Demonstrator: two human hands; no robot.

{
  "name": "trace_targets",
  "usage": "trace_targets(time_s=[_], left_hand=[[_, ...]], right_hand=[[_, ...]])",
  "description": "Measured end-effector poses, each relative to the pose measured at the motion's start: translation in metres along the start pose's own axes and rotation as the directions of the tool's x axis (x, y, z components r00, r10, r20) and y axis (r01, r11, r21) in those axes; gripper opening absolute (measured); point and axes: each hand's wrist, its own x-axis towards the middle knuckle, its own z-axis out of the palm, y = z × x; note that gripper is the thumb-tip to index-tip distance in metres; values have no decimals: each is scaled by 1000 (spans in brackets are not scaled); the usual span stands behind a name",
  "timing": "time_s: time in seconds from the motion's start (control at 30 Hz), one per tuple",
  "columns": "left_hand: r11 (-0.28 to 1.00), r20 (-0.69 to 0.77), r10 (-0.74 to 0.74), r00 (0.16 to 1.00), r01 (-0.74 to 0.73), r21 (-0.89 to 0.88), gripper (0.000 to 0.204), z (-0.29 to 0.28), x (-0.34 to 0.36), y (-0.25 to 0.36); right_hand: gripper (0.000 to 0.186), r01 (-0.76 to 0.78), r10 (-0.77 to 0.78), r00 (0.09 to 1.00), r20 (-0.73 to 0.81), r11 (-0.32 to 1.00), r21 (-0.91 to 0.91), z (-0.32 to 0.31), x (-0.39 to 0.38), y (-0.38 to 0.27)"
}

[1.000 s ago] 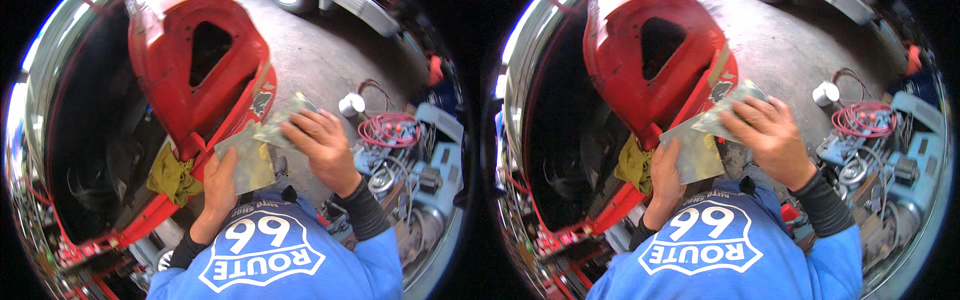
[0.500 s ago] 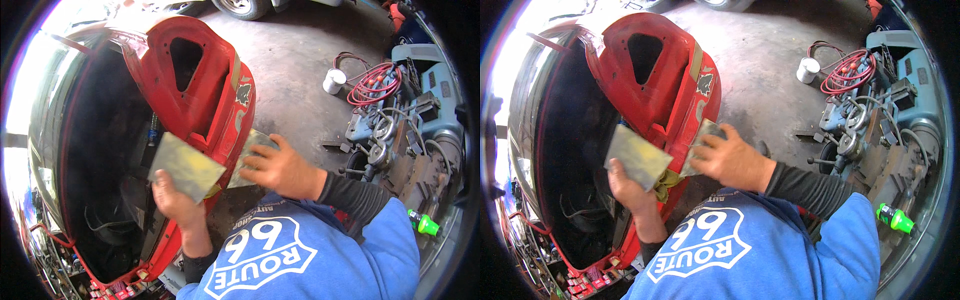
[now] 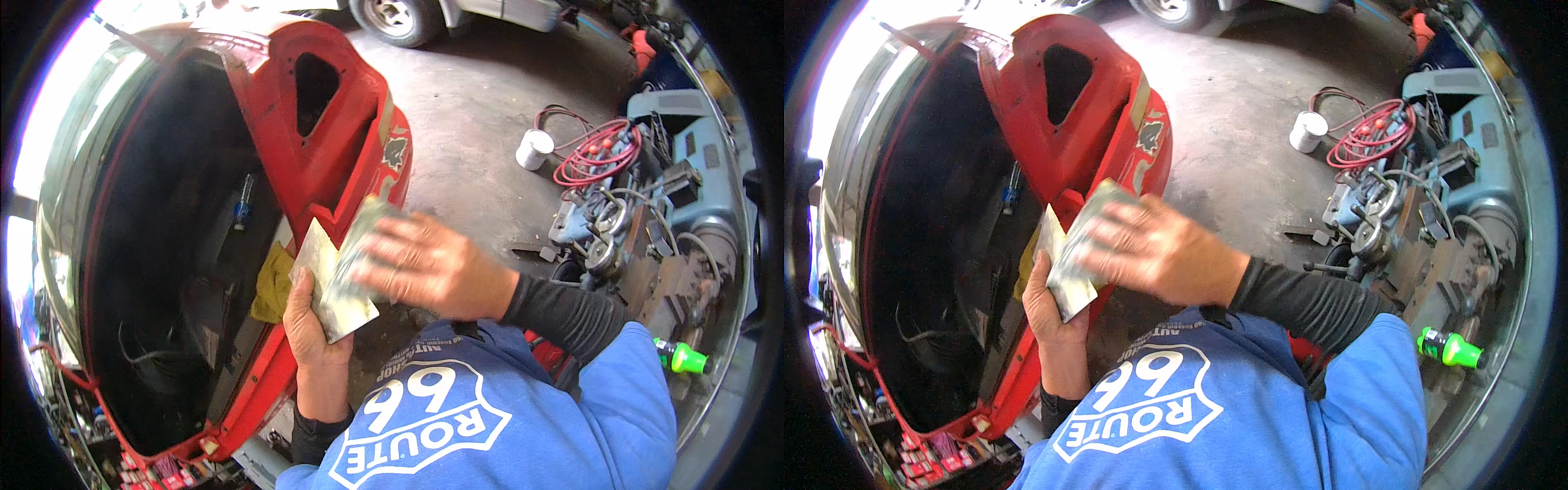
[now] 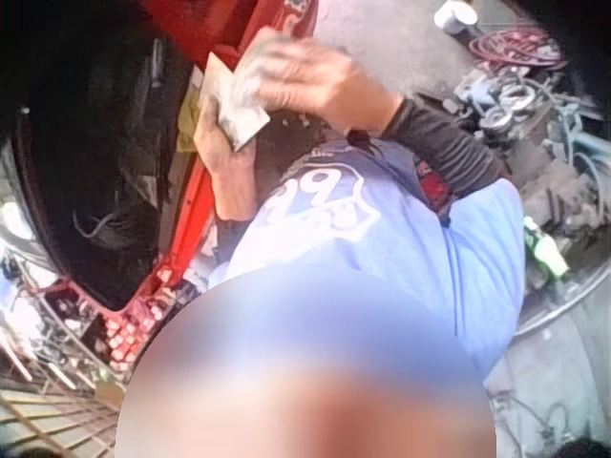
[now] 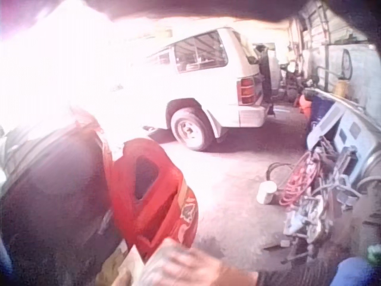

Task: The person mixes body filler on a metal plate using a spreader, then applies the filler to a red car bumper. The person smooths the filler over several areas of the bumper surface.

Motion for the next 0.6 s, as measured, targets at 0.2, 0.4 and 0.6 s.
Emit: trace_targets(time_s=[0.2, 0.4, 0.6], left_hand=[[962, -125, 272, 954, -266, 61, 30, 5, -26, 32], [951, -99, 309, 946, -309, 13, 36, -22, -43, 21], [965, 26, 246, 969, -243, -96, 33, -14, -42, 1]], right_hand=[[35, -325, 292, 942, 164, 914, 242, 6, -37, 63], [37, -267, 509, 681, 526, -497, 826, -1, -45, 95], [77, 28, 167, 901, 401, -943, 330, 9, -60, 90]])
